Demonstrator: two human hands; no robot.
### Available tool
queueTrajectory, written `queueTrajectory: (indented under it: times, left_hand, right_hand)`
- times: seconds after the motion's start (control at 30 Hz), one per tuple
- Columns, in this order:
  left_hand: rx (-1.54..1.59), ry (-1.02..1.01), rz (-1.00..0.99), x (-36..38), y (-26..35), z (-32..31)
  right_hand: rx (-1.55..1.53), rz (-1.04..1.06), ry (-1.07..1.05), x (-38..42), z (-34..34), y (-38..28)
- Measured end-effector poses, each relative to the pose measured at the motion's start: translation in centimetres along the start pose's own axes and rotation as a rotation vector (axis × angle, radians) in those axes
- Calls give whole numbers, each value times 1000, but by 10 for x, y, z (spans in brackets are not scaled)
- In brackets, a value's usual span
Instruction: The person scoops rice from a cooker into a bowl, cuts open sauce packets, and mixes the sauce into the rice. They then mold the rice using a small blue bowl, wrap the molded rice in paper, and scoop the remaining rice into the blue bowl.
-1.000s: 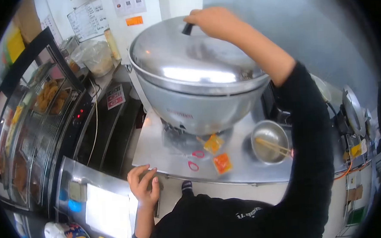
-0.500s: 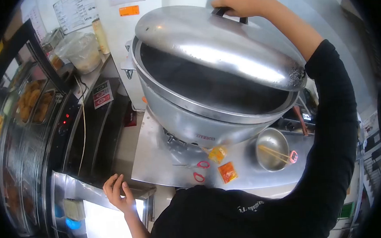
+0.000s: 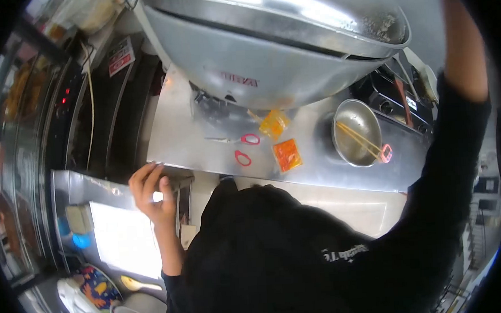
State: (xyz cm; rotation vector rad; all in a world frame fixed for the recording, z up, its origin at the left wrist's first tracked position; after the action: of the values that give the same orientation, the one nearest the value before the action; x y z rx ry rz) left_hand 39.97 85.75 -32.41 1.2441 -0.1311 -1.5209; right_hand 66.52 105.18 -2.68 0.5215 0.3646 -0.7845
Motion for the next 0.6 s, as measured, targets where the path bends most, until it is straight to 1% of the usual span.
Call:
queueTrajectory:
  times: [0.03, 0.07, 0.1, 0.13, 0.17, 0.2, 0.23, 0.27, 0.3, 0.33, 0.37, 0.4, 0.43, 0.47, 0.53, 0.6]
  left_hand:
    - [24, 7, 35, 12, -1, -5]
    - [23, -1, 78, 21, 3, -10]
    - [75, -5, 145, 32, 1, -15]
    - [129, 0, 207, 43, -1, -23]
    - [177, -9, 271, 55, -1, -31]
    - [212, -44, 330, 68, -4, -40]
    - [201, -124, 314, 76, 2, -52]
    - [196, -204, 297, 83, 11, -64]
    - [206, -296, 294, 94, 19, -75]
    - [219, -388, 286, 104, 29, -86]
    - [231, -476, 272, 111, 39, -97]
    - [202, -524, 198, 117, 54, -103]
    - [217, -552, 224, 127, 60, -108]
    - [231, -583, 254, 137, 62, -114]
    - [265, -581, 285, 156, 54, -125]
    - [261, -558, 322, 171, 49, -134]
  right_hand:
    - [-87, 34, 25, 36, 19, -19]
    - [-195, 79, -4, 72, 31, -40]
    - [-325, 121, -97, 107, 28, -61]
    - [-463, 165, -245, 135, 8, -88]
    - [-577, 186, -412, 157, -27, -114]
    - [-633, 177, -528, 177, -75, -142]
    - [-681, 112, -604, 207, -146, -166]
    - [-605, 17, -493, 235, -219, -192]
    - [-467, -82, -472, 246, -250, -209]
    - [-253, -34, -410, 259, -274, -226]
    - [-249, -99, -374, 266, -289, -233]
    - [-246, -165, -336, 271, -299, -239]
    - [-246, -233, -301, 273, -302, -241]
    - [-242, -260, -336, 272, -304, -243]
    - [-240, -316, -414, 273, -310, -246]
    - [-347, -297, -478, 269, -308, -239]
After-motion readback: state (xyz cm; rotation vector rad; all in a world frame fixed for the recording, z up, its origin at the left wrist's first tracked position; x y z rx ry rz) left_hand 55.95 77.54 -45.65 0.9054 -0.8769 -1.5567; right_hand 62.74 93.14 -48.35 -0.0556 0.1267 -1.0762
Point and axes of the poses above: each hand's wrist, its own x-axis away from the middle knuckle, its own z-axis out of the back of the hand, y = z × x, the point moved 7 cm from there along -x, towards the middle knuckle, and after that the axes turned 12 degrees about x, right-handed, at the moved point
